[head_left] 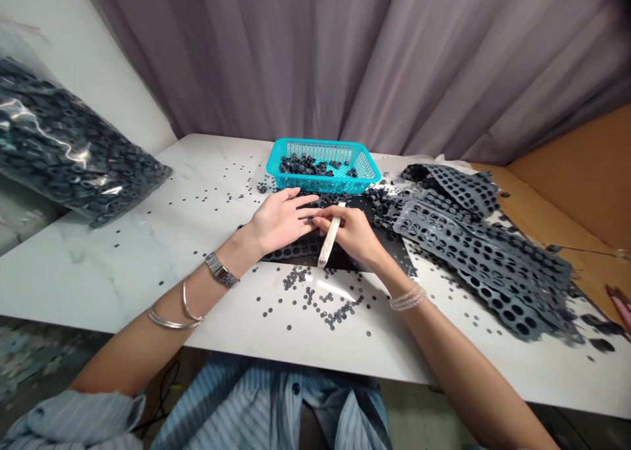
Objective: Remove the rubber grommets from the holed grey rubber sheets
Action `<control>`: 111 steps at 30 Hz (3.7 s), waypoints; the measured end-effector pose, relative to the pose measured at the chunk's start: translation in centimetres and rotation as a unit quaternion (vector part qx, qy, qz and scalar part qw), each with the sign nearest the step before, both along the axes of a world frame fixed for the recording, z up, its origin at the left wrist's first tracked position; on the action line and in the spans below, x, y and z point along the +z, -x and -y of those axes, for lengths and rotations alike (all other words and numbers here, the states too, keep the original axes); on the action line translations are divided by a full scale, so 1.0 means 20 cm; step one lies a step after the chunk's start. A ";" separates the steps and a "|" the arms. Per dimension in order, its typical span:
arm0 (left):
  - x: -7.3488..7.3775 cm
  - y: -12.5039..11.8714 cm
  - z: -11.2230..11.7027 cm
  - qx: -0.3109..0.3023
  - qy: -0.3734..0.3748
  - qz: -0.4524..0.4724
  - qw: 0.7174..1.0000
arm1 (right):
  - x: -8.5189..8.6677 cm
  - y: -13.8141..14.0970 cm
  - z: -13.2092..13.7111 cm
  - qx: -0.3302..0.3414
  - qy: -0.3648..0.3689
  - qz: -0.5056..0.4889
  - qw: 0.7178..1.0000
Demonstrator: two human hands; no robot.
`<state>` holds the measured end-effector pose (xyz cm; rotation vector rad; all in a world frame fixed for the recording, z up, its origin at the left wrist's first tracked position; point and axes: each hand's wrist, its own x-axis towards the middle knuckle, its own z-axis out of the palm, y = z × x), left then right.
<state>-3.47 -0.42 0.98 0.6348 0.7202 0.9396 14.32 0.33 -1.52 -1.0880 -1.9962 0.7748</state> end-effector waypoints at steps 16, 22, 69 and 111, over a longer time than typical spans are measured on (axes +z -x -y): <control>-0.19 0.07 -0.05 0.051 -0.451 -0.526 0.719 | 0.00 -0.21 -0.07 -0.159 0.092 -0.103 0.978; -0.20 0.05 -0.05 0.048 -0.427 -0.500 0.752 | -0.11 -0.01 -0.02 -0.071 0.165 -0.186 0.966; -0.11 0.13 -0.11 0.049 -0.047 -0.098 0.993 | -0.11 0.01 -0.04 -0.136 0.154 -0.253 0.945; -0.23 0.07 -0.12 0.116 -0.435 -0.609 0.653 | 0.01 -0.32 -0.15 -0.267 -0.048 -0.068 0.960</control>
